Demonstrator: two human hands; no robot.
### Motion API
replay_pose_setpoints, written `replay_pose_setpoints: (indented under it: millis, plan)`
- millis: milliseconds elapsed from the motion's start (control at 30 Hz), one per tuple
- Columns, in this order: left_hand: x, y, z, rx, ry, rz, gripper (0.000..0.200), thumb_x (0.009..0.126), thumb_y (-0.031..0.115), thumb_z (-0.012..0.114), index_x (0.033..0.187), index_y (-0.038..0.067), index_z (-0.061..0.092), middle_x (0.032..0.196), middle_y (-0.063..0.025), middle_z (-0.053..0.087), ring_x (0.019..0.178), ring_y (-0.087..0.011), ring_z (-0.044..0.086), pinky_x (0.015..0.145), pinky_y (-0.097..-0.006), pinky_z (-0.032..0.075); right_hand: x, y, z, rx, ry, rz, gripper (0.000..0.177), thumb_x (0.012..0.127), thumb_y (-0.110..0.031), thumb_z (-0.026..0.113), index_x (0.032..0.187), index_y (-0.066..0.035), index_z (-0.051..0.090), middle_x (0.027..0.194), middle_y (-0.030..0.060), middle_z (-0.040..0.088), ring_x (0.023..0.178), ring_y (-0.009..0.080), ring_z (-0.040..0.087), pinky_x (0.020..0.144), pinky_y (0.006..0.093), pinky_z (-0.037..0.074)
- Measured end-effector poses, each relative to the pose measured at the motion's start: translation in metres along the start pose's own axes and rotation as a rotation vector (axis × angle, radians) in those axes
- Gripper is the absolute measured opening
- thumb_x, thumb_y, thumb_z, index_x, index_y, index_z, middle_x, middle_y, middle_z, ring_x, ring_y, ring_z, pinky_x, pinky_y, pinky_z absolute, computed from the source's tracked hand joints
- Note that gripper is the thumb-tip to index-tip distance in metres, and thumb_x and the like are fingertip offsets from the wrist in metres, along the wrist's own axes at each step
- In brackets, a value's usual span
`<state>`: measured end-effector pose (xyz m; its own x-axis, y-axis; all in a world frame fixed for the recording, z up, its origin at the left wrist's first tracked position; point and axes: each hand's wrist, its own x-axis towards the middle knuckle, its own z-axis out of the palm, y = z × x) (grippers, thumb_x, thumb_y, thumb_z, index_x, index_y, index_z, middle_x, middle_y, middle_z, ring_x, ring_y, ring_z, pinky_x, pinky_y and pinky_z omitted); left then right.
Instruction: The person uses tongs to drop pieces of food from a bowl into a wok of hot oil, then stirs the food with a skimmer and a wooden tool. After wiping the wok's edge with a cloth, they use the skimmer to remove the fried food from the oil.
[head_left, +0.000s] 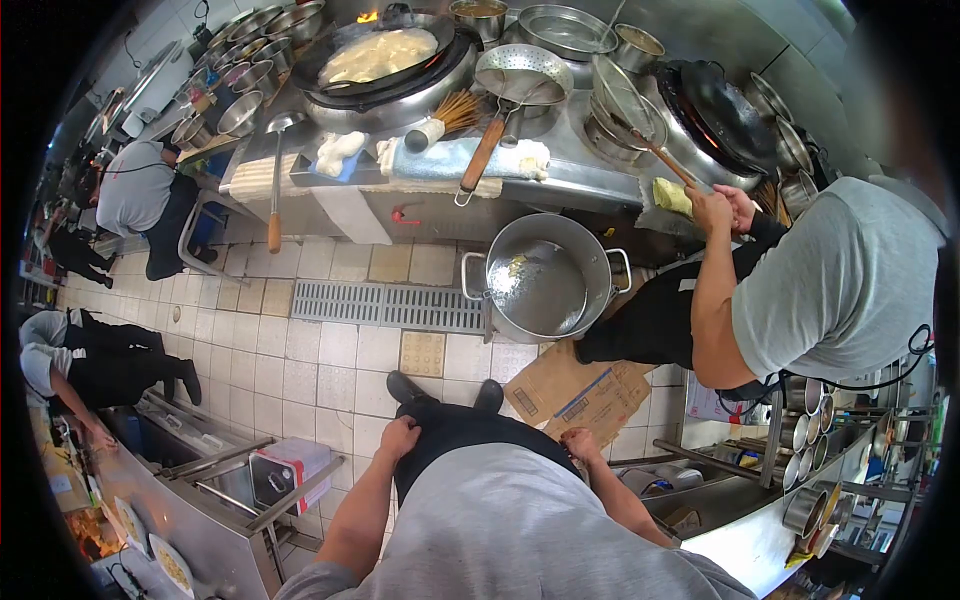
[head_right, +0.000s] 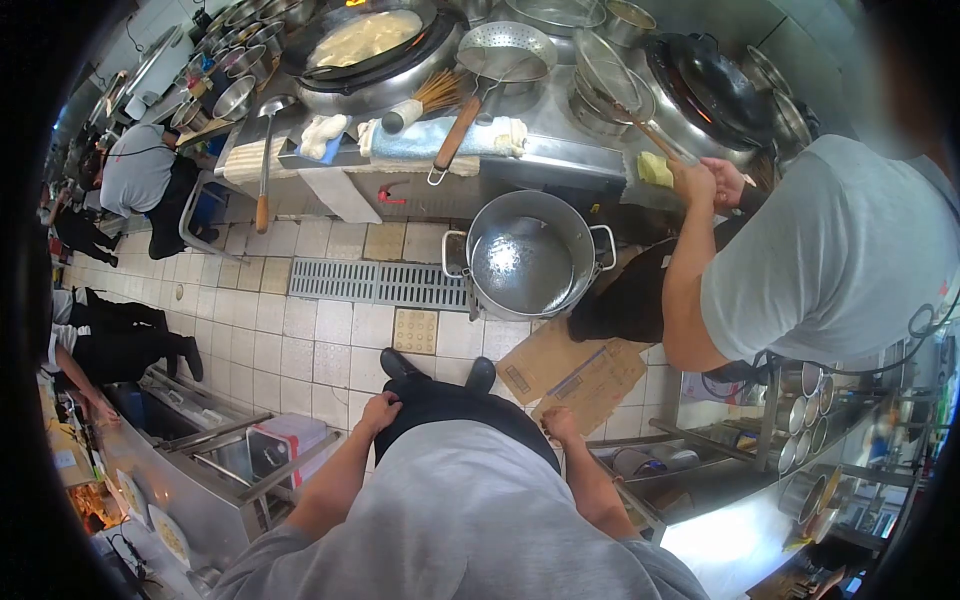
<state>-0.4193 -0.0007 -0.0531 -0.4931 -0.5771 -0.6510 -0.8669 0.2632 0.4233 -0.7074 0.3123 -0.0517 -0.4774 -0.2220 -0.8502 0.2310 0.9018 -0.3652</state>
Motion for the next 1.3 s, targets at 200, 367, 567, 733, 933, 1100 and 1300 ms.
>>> replay_pose_setpoints:
  millis: [200,367,567,733,933,1100,1300]
  plan:
    - [-0.004,-0.001,0.002,0.004,0.013,0.002,0.032,0.077,0.026,0.060,0.101,0.005,0.065,0.099,-0.0195,0.065,0.096,-0.0345,0.061,0.085,-0.0414,0.048,0.009,0.014,0.003,-0.084,-0.048,-0.078,0.017,0.078,-0.010,0.061,0.091,-0.001,0.069,0.074,0.0100,0.068,0.055,0.0159,0.062,0.044,0.0284,0.051]
    - [-0.004,-0.008,0.008,-0.008,0.035,0.020,0.032,0.077,0.026,0.060,0.100,0.005,0.065,0.099,-0.0190,0.065,0.096,-0.0346,0.061,0.085,-0.0417,0.048,0.038,0.046,0.011,-0.653,0.008,-0.482,0.020,0.078,-0.013,0.059,0.091,-0.002,0.069,0.079,0.0113,0.069,0.057,0.0175,0.063,0.050,0.0295,0.052]
    - [-0.006,-0.009,0.007,-0.024,0.029,-0.026,0.033,0.078,0.028,0.060,0.102,0.006,0.065,0.101,-0.0183,0.065,0.097,-0.0348,0.060,0.086,-0.0409,0.047,-0.006,-0.005,0.000,-0.088,-0.006,-0.016,0.022,0.077,-0.016,0.061,0.094,-0.004,0.070,0.084,0.0126,0.070,0.067,0.0197,0.067,0.063,0.0298,0.054]
    - [-0.005,-0.009,0.007,-0.016,0.037,-0.034,0.033,0.078,0.027,0.060,0.102,0.006,0.064,0.101,-0.0181,0.065,0.097,-0.0345,0.060,0.086,-0.0409,0.047,-0.002,-0.011,0.001,-0.120,0.048,-0.072,0.023,0.075,-0.015,0.064,0.094,-0.005,0.069,0.080,0.0121,0.069,0.061,0.0182,0.065,0.054,0.0307,0.053]
    - [-0.002,-0.005,0.004,-0.011,0.025,-0.032,0.032,0.077,0.027,0.060,0.101,0.006,0.065,0.100,-0.0181,0.065,0.096,-0.0347,0.061,0.085,-0.0415,0.048,0.001,-0.008,0.001,-0.043,0.036,-0.020,0.023,0.073,-0.015,0.066,0.093,-0.005,0.069,0.077,0.0107,0.068,0.059,0.0174,0.063,0.050,0.0314,0.052]
    - [0.003,-0.003,0.002,0.011,0.015,-0.003,0.031,0.077,0.026,0.061,0.100,0.005,0.065,0.098,-0.0193,0.065,0.095,-0.0358,0.061,0.084,-0.0421,0.048,0.005,0.000,0.001,-0.064,0.061,-0.034,0.021,0.074,-0.015,0.066,0.092,-0.004,0.069,0.076,0.0099,0.068,0.058,0.0170,0.063,0.050,0.0305,0.052]
    - [0.013,-0.004,0.004,0.021,-0.003,0.016,0.032,0.077,0.027,0.061,0.100,0.005,0.065,0.098,-0.0192,0.065,0.095,-0.0357,0.061,0.083,-0.0423,0.048,0.002,0.003,0.001,-0.027,0.004,-0.007,0.017,0.078,-0.013,0.063,0.091,-0.004,0.068,0.074,0.0082,0.067,0.058,0.0155,0.063,0.049,0.0295,0.053]
